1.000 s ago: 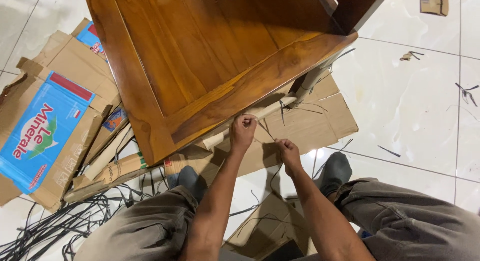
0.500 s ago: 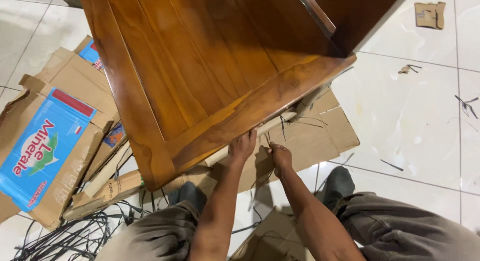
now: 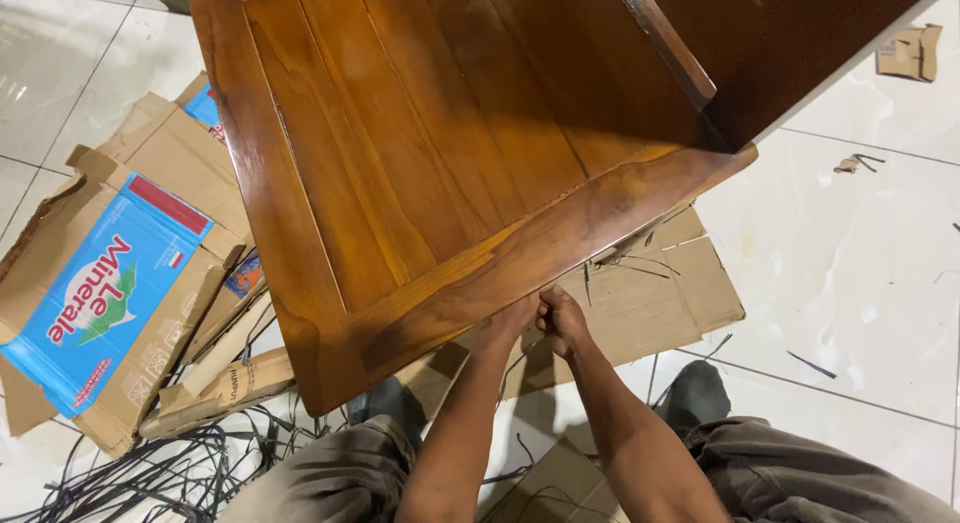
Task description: Wrap a wooden chair leg with cardboard and secure it with plastic ties
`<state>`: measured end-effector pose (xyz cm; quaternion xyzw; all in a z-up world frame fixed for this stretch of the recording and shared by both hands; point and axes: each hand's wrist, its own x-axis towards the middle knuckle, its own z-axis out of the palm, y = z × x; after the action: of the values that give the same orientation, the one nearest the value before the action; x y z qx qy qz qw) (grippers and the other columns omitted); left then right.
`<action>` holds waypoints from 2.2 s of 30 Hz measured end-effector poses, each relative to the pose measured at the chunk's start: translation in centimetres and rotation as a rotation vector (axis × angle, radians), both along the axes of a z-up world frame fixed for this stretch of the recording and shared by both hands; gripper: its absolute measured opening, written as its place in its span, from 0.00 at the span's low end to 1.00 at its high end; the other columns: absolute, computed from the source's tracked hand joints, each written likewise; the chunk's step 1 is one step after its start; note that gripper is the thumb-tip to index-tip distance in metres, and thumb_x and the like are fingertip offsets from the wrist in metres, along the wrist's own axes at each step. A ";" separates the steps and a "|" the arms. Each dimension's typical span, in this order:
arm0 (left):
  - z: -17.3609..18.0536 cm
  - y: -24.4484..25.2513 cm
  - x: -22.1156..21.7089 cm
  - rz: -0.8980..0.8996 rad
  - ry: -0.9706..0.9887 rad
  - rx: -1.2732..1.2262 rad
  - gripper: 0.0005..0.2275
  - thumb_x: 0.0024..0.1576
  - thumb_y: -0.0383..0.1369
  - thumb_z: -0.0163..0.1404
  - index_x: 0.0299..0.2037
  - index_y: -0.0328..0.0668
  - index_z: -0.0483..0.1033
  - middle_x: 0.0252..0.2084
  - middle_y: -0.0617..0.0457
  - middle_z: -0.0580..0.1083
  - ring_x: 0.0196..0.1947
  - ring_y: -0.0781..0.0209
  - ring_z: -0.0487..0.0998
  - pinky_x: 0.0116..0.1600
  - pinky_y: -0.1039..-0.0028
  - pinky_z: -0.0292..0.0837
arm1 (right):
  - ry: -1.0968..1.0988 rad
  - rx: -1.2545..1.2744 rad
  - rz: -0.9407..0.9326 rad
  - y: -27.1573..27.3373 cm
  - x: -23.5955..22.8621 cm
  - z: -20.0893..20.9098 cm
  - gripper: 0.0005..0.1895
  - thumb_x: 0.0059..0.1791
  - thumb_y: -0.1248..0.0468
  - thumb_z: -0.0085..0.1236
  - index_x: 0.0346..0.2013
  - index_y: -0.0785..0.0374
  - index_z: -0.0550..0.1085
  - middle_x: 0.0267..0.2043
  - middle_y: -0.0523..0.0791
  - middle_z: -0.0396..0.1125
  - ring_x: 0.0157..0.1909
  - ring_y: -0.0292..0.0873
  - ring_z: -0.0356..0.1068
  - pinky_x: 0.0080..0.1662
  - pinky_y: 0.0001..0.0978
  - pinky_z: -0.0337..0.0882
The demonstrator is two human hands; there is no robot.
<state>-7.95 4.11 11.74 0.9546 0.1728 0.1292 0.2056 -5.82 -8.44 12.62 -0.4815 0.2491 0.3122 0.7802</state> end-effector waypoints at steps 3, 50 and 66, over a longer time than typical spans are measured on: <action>-0.3 0.1 0.2 -0.028 -0.024 0.093 0.17 0.58 0.42 0.43 0.49 0.44 0.79 0.45 0.45 0.80 0.37 0.35 0.79 0.40 0.50 0.74 | -0.027 0.023 0.050 -0.1 0.2 -0.6 0.12 0.52 0.68 0.48 0.50 0.56 0.71 0.25 0.34 0.58 0.24 0.28 0.57 0.23 0.16 0.54; -14.3 3.6 0.6 -0.332 -0.444 0.767 0.05 0.54 0.36 0.51 0.35 0.56 0.80 0.24 0.46 0.74 0.31 0.41 0.81 0.46 0.50 0.78 | -0.856 -1.029 0.485 -0.3 3.5 2.7 0.18 0.56 0.49 0.47 0.35 0.58 0.76 0.31 0.52 0.75 0.44 0.63 0.75 0.47 0.60 0.71; -4.1 2.2 -2.0 -0.274 -0.135 -0.023 0.14 0.56 0.45 0.51 0.38 0.45 0.81 0.39 0.44 0.80 0.45 0.41 0.81 0.63 0.49 0.69 | -0.502 -0.528 0.315 -0.1 6.4 1.2 0.19 0.54 0.51 0.49 0.43 0.65 0.74 0.29 0.50 0.67 0.34 0.52 0.70 0.43 0.50 0.76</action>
<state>-9.95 6.27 7.60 0.9559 0.0283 0.1620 0.2435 0.60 -8.51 13.79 -0.7593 0.0455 0.2257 0.6087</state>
